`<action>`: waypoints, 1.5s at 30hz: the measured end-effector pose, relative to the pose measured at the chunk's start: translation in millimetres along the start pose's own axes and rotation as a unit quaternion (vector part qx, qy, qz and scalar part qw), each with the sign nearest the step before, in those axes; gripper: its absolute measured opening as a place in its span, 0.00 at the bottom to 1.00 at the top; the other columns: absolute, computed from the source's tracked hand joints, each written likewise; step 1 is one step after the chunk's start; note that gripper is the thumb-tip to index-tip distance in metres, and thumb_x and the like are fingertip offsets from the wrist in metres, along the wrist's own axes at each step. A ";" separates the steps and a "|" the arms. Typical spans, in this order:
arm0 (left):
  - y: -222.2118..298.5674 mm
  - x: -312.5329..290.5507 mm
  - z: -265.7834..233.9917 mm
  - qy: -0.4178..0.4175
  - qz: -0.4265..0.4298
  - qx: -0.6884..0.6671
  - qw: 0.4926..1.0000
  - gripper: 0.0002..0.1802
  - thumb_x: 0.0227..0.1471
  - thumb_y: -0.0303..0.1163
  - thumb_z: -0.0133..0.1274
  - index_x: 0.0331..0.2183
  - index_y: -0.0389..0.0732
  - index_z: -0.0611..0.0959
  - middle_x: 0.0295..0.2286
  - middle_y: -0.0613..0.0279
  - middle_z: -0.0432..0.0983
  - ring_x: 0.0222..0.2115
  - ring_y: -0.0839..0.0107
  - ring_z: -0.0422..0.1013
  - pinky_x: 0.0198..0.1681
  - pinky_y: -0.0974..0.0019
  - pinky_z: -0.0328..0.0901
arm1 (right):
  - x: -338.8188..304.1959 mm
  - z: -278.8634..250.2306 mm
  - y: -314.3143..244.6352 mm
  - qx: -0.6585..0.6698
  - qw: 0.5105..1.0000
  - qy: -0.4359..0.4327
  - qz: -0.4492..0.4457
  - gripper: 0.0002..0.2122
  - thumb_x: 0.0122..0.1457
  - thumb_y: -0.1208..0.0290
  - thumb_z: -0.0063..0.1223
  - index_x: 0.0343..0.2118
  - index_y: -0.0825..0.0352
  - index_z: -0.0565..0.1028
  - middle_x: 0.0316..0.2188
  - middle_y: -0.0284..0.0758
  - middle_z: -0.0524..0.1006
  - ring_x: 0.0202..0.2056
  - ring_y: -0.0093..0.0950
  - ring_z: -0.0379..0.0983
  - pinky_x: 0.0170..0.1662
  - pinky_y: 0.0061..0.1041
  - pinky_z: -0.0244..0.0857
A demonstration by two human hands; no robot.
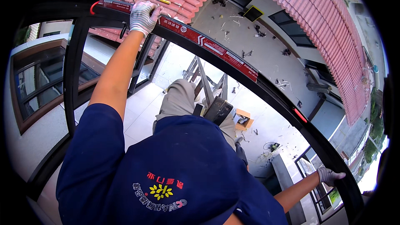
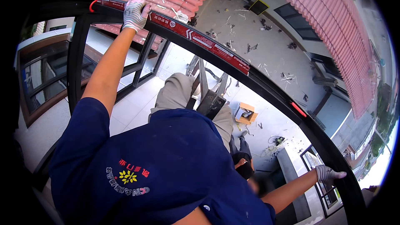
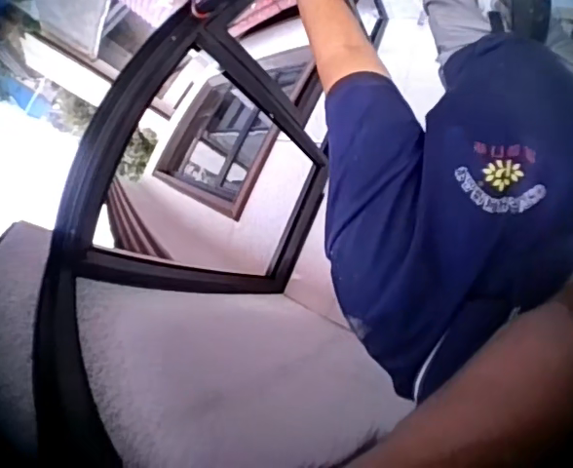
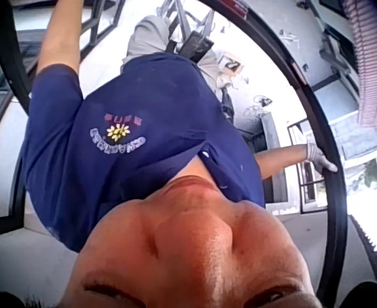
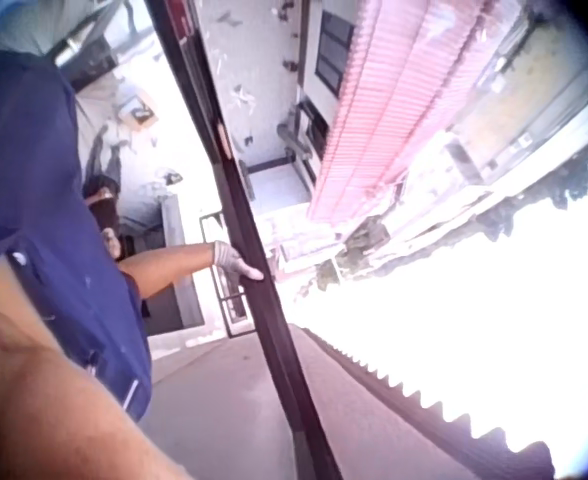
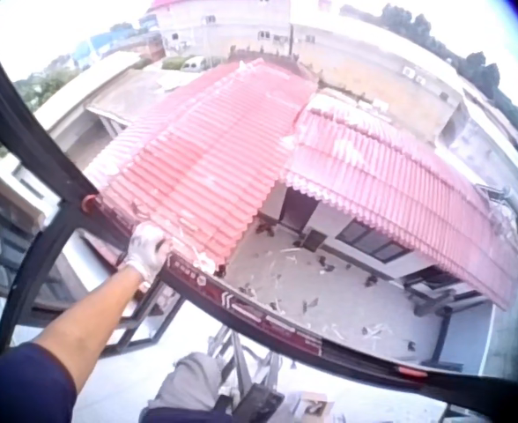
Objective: The person installs a black metal window frame on a balcony, using a caulking gun to apply sealant along the frame edges. They also use a utility knife to cut the sealant tube and a level to align the frame. Another worker assists below.
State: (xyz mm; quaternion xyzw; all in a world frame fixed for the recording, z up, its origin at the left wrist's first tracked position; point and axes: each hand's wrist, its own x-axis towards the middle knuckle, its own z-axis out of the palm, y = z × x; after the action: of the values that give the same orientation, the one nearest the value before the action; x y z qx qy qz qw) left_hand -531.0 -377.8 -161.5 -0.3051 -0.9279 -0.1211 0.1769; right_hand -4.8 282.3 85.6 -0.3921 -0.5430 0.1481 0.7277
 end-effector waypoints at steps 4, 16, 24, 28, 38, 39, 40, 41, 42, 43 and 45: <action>0.9 1.0 -0.2 0.001 -0.003 -0.013 1.000 0.16 0.56 0.45 0.52 0.27 0.44 0.84 0.26 0.57 0.78 0.35 0.53 0.73 0.47 0.52 0.64 | 10.7 -2.8 8.9 0.066 0.993 -0.011 0.098 0.24 0.43 0.68 0.73 0.43 0.73 0.77 0.41 0.41 0.79 0.37 0.35 0.78 0.42 0.38 0.77; 0.2 -1.5 2.9 0.001 -0.006 -0.006 1.000 0.17 0.58 0.45 0.51 0.26 0.43 0.83 0.24 0.56 0.77 0.32 0.53 0.73 0.44 0.53 0.65 | 25.3 -9.8 19.0 0.041 0.997 0.024 0.058 0.20 0.35 0.73 0.76 0.30 0.77 0.78 0.34 0.43 0.81 0.33 0.38 0.80 0.39 0.40 0.79; -11.5 -6.0 14.0 0.054 0.020 -0.019 0.998 0.21 0.55 0.49 0.55 0.20 0.43 0.83 0.19 0.61 0.75 0.28 0.57 0.73 0.42 0.53 0.64 | 26.9 -5.7 14.2 0.015 0.993 0.056 0.105 0.20 0.34 0.75 0.75 0.32 0.75 0.78 0.38 0.43 0.80 0.36 0.40 0.79 0.39 0.41 0.79; -5.2 -3.7 7.7 0.048 0.008 -0.019 0.999 0.22 0.54 0.51 0.55 0.20 0.43 0.83 0.18 0.60 0.75 0.26 0.57 0.73 0.40 0.54 0.65 | 35.0 -7.2 19.5 0.080 0.975 0.036 0.204 0.21 0.32 0.77 0.74 0.34 0.69 0.79 0.40 0.45 0.79 0.39 0.47 0.78 0.39 0.51 0.77; -1.7 -2.1 -1.6 0.010 0.000 -0.048 0.999 0.20 0.53 0.49 0.57 0.20 0.44 0.82 0.18 0.61 0.75 0.26 0.57 0.73 0.38 0.54 0.65 | 80.9 -33.4 59.1 0.067 0.960 -0.066 0.263 0.24 0.37 0.64 0.70 0.42 0.61 0.80 0.48 0.46 0.77 0.45 0.47 0.76 0.42 0.57 0.75; 1.2 -2.6 -1.3 -0.009 -0.007 -0.052 0.999 0.18 0.54 0.47 0.57 0.21 0.44 0.82 0.19 0.61 0.76 0.27 0.57 0.73 0.39 0.54 0.64 | 82.8 -36.9 58.5 0.059 0.959 -0.081 0.265 0.24 0.38 0.62 0.70 0.42 0.60 0.80 0.48 0.46 0.77 0.46 0.47 0.76 0.42 0.58 0.75; -2.3 -3.5 2.2 0.018 0.013 -0.035 0.999 0.19 0.55 0.48 0.56 0.22 0.44 0.82 0.19 0.59 0.76 0.27 0.56 0.73 0.39 0.53 0.64 | 84.6 -37.8 59.1 0.051 0.958 -0.099 0.265 0.24 0.39 0.61 0.69 0.43 0.60 0.80 0.49 0.46 0.77 0.47 0.47 0.75 0.42 0.59 0.75; -2.1 -3.5 2.3 0.029 0.024 -0.027 0.999 0.20 0.55 0.49 0.55 0.22 0.44 0.82 0.20 0.58 0.76 0.28 0.56 0.74 0.39 0.53 0.64 | 84.4 -37.6 60.6 0.042 0.956 -0.116 0.265 0.24 0.40 0.59 0.69 0.44 0.59 0.80 0.50 0.46 0.76 0.47 0.47 0.75 0.43 0.59 0.75; -1.1 -3.2 2.1 0.039 0.035 -0.026 0.998 0.20 0.56 0.50 0.55 0.23 0.44 0.82 0.20 0.58 0.76 0.28 0.55 0.74 0.39 0.53 0.64 | 84.8 -37.6 58.3 0.028 0.957 -0.130 0.257 0.24 0.41 0.58 0.68 0.44 0.58 0.80 0.50 0.46 0.76 0.48 0.47 0.75 0.43 0.60 0.75; -5.0 -5.3 3.3 0.037 0.042 -0.008 0.998 0.21 0.56 0.50 0.54 0.23 0.44 0.82 0.21 0.57 0.77 0.28 0.54 0.74 0.39 0.53 0.64 | 72.8 -29.5 53.0 0.011 0.969 -0.125 0.211 0.20 0.45 0.60 0.66 0.42 0.60 0.81 0.47 0.45 0.78 0.45 0.44 0.76 0.43 0.53 0.75; -10.7 -12.2 7.0 0.017 0.038 0.000 0.999 0.21 0.55 0.52 0.54 0.23 0.45 0.83 0.21 0.59 0.77 0.29 0.56 0.74 0.41 0.53 0.64 | 41.5 -12.2 31.4 -0.028 0.987 -0.106 0.116 0.11 0.53 0.65 0.61 0.36 0.65 0.82 0.40 0.43 0.81 0.39 0.39 0.79 0.45 0.40 0.76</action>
State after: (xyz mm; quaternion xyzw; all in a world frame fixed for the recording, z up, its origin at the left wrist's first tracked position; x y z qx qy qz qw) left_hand -530.2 -390.3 -174.1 -0.3378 -0.9126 -0.1198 0.1967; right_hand 28.1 324.3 89.4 -0.4548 -0.5720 0.2572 0.6324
